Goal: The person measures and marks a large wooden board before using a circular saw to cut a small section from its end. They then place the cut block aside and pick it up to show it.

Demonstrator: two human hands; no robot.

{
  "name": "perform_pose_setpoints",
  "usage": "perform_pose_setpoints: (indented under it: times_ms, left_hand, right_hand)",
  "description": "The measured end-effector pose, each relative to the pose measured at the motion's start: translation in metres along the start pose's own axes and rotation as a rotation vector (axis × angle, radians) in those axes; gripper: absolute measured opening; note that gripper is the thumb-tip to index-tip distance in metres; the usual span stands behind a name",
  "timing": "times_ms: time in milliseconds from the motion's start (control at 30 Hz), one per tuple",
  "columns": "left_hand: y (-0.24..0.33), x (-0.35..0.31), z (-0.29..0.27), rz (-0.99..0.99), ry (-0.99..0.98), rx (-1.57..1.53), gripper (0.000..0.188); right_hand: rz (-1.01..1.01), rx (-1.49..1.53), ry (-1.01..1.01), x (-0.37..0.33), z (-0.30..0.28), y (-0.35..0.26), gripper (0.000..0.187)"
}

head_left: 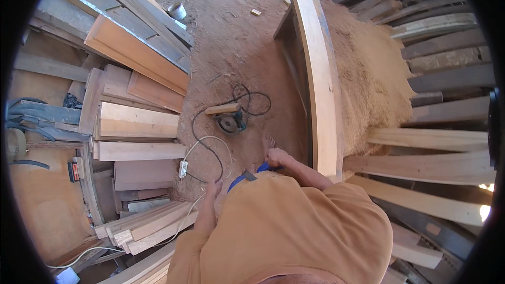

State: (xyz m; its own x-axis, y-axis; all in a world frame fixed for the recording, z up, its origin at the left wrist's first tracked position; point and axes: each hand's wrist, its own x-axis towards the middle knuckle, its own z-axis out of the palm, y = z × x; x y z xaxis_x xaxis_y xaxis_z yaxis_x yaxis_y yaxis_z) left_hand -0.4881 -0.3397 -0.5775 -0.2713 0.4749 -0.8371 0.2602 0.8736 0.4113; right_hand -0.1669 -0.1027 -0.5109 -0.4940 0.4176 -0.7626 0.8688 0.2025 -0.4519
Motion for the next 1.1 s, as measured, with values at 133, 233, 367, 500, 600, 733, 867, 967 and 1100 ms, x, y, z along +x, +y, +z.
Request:
perform_pose_setpoints:
  times_ms: [133,233,367,500,600,733,867,967,1100]
  left_hand:
    - [0.004,-0.001,0.017,-0.014,0.015,0.104,0.069]
    - [0.015,0.011,0.059,-0.011,0.066,0.083,0.075]
    - [0.043,-0.003,0.091,0.009,-0.153,0.038,0.090]
    - [-0.020,0.004,0.162,-0.205,-0.260,0.005,0.095]
    - [0.014,-0.031,0.139,-0.037,-0.253,0.206,0.095]
    - [0.048,-0.020,0.126,-0.253,-0.059,0.312,0.094]
    - [0.060,0.008,0.102,-0.318,0.117,0.288,0.091]
    - [0.053,0.044,0.085,-0.378,0.185,0.324,0.082]
    - [0.035,0.068,0.071,-0.379,0.250,0.326,0.068]
  right_hand:
    - [-0.088,-0.270,-0.064,0.067,-0.001,0.008,0.042]
    - [-0.124,-0.363,-0.151,0.102,-0.006,0.020,0.048]
    - [-0.120,-0.440,-0.251,0.134,0.003,0.039,0.057]
    - [-0.070,-0.492,-0.308,0.128,-0.030,0.002,0.046]
    - [-0.100,-0.537,-0.356,0.148,-0.012,-0.005,0.052]
    - [-0.236,-0.770,-0.614,0.208,0.008,-0.027,0.056]
    - [-0.216,-0.731,-0.357,0.278,0.084,0.012,0.049]
    - [-0.117,-0.820,-0.366,0.334,0.106,0.009,0.049]
    - [-0.166,-0.940,-0.165,0.411,0.143,0.056,0.050]
